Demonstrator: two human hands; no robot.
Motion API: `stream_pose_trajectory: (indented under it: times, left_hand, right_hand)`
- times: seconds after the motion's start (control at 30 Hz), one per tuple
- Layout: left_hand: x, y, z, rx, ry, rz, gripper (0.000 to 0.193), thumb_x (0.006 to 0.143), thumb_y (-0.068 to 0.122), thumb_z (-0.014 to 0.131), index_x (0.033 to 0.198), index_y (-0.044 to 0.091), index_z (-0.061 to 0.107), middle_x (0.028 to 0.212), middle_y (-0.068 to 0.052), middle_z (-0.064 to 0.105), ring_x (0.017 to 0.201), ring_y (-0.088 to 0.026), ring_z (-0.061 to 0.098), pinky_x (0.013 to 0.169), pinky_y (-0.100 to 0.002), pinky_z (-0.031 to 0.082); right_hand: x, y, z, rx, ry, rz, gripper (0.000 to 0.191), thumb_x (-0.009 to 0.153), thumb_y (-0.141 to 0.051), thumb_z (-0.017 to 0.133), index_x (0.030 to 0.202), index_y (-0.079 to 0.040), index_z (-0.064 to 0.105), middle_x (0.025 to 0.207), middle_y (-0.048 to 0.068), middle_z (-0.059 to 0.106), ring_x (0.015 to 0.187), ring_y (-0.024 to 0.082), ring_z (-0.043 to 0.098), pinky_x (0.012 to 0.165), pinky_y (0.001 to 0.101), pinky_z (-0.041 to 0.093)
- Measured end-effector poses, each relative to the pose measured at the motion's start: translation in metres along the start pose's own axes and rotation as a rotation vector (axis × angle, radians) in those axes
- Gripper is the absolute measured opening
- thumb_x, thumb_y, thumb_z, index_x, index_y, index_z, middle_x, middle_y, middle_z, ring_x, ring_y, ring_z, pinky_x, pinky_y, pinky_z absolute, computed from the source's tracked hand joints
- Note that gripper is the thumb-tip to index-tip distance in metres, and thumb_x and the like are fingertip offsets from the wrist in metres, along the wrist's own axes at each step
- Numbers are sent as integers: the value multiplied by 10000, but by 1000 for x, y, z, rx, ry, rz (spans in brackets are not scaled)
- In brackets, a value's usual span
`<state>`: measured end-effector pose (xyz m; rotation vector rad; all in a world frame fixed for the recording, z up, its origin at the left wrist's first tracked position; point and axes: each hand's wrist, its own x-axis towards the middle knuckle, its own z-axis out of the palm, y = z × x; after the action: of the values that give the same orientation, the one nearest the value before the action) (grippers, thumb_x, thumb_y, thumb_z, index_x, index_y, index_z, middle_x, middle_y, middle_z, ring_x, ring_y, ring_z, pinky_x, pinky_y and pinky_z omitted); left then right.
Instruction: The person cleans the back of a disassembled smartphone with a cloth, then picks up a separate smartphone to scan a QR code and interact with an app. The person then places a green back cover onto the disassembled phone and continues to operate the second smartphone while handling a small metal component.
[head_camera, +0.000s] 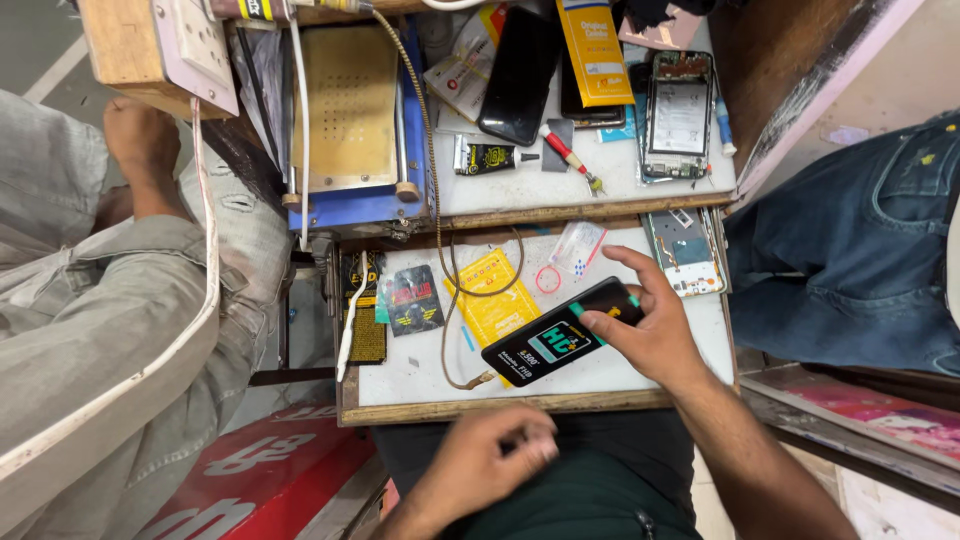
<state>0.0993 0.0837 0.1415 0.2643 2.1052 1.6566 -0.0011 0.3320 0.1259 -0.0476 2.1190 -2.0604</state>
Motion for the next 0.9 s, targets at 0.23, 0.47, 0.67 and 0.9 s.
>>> stream_pose_trajectory:
  times: [0.23, 0.47, 0.67, 0.9]
  left_hand:
    - [52, 23, -35, 290, 246, 94, 556, 817, 201, 824, 1304, 44, 606, 1019, -160, 750, 937, -267, 737, 818, -360, 570]
    - [69, -12, -20, -691, 196, 27, 413, 935, 98, 725, 1303, -26, 585, 1124, -106, 737, 986, -144, 710, 865, -302, 592]
    - [65, -22, -15, -853, 238, -4, 385, 944, 77, 727, 1281, -33, 577, 1109, -103, 722, 975, -132, 691, 859, -298, 583]
    - [61, -14, -6, -720, 274, 21, 348, 955, 64, 702, 1268, -34, 584, 1100, -94, 728, 973, -119, 690, 862, -283, 583]
  right_hand:
    - [11, -29, 17, -139, -278, 88, 873, 792, -9, 813, 1553, -142, 407, 1014, 116, 753, 927, 117, 692, 813, 265, 577]
    - [14, 10, 14, 703, -371, 302, 797, 897, -268, 709, 1582, -83, 346, 1214, 217, 720, 1065, 260, 723, 932, 380, 596]
    - [3, 59, 25, 610, -297, 219, 552, 935, -73, 707, 1425, 84, 507, 1288, 218, 682, 1150, 254, 691, 986, 408, 572]
    - [6, 72, 12, 657, -315, 284, 479, 931, -7, 715, 1378, 62, 558, 1227, 200, 705, 1083, 247, 702, 930, 397, 575]
